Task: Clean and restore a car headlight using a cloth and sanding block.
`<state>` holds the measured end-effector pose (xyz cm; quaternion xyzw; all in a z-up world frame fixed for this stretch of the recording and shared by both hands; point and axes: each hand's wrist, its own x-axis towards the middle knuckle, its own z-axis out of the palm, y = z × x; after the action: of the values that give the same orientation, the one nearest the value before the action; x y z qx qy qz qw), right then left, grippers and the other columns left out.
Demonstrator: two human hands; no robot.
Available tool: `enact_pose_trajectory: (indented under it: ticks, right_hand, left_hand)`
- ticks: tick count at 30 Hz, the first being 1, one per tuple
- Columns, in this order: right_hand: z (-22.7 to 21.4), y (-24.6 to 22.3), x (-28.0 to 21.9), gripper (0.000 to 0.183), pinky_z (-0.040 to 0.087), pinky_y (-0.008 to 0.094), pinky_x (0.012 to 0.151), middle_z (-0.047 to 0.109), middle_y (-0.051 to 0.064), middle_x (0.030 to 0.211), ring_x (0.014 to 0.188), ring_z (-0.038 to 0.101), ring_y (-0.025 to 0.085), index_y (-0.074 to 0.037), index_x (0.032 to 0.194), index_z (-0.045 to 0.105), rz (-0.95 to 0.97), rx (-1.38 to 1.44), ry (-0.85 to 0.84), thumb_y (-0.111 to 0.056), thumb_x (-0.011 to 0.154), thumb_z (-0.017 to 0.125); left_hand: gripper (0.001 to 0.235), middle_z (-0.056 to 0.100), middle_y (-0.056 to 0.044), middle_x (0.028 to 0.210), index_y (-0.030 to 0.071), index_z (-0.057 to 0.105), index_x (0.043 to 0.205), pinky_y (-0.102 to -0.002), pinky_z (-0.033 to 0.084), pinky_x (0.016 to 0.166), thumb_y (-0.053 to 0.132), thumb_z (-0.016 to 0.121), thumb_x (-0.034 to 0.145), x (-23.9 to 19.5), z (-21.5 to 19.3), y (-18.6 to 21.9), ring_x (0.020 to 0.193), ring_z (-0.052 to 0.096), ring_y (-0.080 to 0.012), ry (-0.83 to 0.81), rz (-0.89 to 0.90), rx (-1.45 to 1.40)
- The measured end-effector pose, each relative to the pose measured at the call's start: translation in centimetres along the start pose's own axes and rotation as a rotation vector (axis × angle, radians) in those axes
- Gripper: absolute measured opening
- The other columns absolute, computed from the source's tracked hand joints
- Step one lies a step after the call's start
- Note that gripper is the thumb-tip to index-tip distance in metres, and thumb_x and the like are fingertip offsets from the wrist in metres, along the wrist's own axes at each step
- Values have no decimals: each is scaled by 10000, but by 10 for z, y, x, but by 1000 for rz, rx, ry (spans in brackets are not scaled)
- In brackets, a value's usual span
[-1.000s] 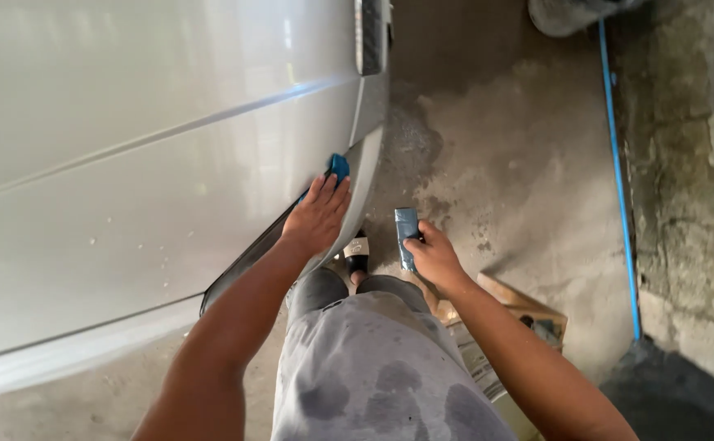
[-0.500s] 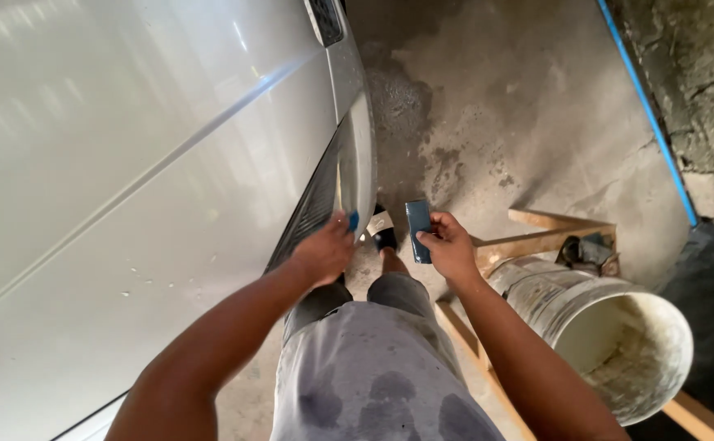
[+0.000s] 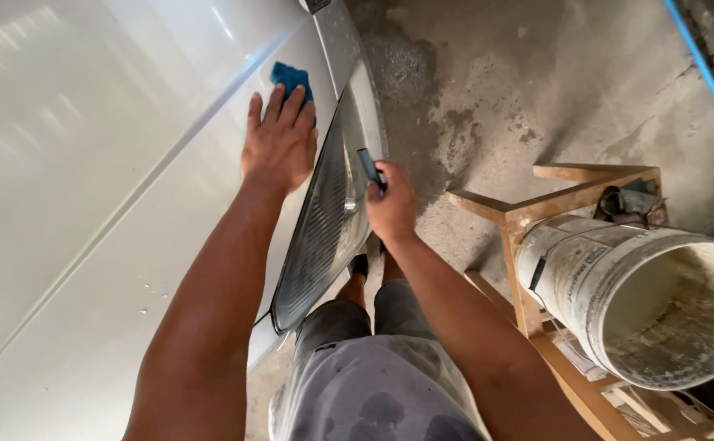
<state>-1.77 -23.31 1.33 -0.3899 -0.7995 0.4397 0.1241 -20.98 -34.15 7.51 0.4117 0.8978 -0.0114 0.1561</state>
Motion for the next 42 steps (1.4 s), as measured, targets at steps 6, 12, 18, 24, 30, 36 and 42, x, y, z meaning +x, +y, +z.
enact_pose_trajectory:
  ticks: [6,12,18,24,30,36,42]
  right_hand:
    - [15,-5,-28,336,549,378,901,668,152,1218,1020,691,278,-35,1251,626,-40,25,-84,-137,945,721]
    - [15,8,-50,230,568,332,907,693,121,1180,1052,705,246,-39,1175,671,-29,184,-80,-115,963,717]
    - [46,22,-10,216,620,313,741,701,104,1189,916,710,181,-73,1203,687,10,313,-25,-124,993,690]
    - [90,83,103,250,543,298,686,751,118,935,802,675,179,-26,1206,727,172,434,-177,-158,994,716]
    - [37,34,-43,293,571,256,669,700,99,1094,881,684,157,-36,1246,673,51,441,-102,-153,984,730]
    - [63,42,54,328,575,282,709,718,115,1091,836,695,171,-56,1324,701,110,275,-145,-178,1021,668]
    - [66,43,47,224,580,299,719,670,117,1116,865,667,177,-83,1226,750,40,130,-120,-211,1066,659]
  left_hand:
    - [509,299,-73,1638,130,445,1499,-532,98,1230,353,375,1047,26,1,4,1527,197,-306,12,14,23]
    - [512,309,-90,1636,94,453,1493,-520,128,1234,355,385,1057,36,6,5,1521,209,-316,8,22,25]
    - [523,324,-99,1621,93,466,1480,-502,145,1226,355,418,1031,41,2,6,1517,217,-314,-8,8,31]
    - [514,325,-88,1632,109,465,1492,-498,152,1239,361,410,1048,39,0,8,1531,225,-307,-29,2,36]
    - [545,294,-97,1642,103,421,1516,-506,142,1221,359,392,1036,39,0,6,1523,217,-320,-27,8,28]
    - [642,219,-90,1667,117,339,1563,-497,111,1230,403,404,992,7,-9,26,1521,188,-317,-231,185,83]
    - [657,190,-78,1659,124,317,1560,-511,77,1220,389,402,965,17,12,31,1528,143,-308,-135,40,81]
